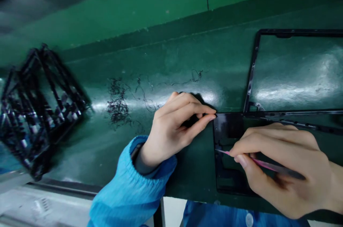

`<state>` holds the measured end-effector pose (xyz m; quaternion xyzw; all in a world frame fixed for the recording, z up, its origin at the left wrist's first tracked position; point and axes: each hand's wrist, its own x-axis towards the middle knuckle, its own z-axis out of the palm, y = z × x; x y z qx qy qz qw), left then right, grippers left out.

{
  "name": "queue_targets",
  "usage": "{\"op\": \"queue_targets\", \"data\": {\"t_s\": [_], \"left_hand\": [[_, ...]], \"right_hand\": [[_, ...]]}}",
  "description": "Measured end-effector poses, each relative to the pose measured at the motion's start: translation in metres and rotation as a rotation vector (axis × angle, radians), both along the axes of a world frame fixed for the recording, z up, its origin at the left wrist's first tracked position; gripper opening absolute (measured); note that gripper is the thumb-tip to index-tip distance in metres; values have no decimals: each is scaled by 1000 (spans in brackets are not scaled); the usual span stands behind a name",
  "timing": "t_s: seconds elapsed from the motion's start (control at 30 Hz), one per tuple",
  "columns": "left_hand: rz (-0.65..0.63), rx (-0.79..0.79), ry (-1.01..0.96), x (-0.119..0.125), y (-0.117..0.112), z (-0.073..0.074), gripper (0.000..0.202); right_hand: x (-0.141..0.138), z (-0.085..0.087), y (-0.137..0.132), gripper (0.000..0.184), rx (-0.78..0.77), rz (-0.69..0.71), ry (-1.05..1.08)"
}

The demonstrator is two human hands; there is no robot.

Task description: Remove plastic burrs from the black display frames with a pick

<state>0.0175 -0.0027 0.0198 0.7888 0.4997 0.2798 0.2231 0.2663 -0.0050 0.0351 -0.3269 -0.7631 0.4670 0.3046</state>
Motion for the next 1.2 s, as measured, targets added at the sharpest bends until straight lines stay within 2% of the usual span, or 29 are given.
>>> {"op": "queue_targets", "data": {"t_s": [0.13, 0.23, 0.3, 0.37, 0.47, 0.63, 0.87, 1.0, 1.2], "left_hand": [[113, 63, 4, 2, -12, 8, 7], [245, 73, 60, 8, -41, 19, 9], [268, -38, 67, 16, -65, 24, 11], [308, -115, 48, 28, -85, 23, 9], [417, -115, 89, 47, -100, 17, 4], [529, -44, 148, 68, -104, 8, 7], [617, -3, 170, 78, -108, 7, 7], [573, 30, 249, 82, -104, 9, 15], [468, 92, 538, 80, -94, 8, 24]], "right_hand": [[0, -1, 2, 20, -16, -14, 60], [0, -3, 4, 20, -14, 1, 129], [0, -5, 5, 20, -7, -7, 145], [0, -7, 4, 19, 18, -25, 133], [-1, -12, 2, 18, 69, -51, 101], [-3, -17, -1, 18, 141, -37, 96], [-4, -20, -4, 20, 273, 41, 41], [-5, -22, -8, 26, 372, 115, -44], [-6, -26, -16, 36, 611, 109, -224]]}}
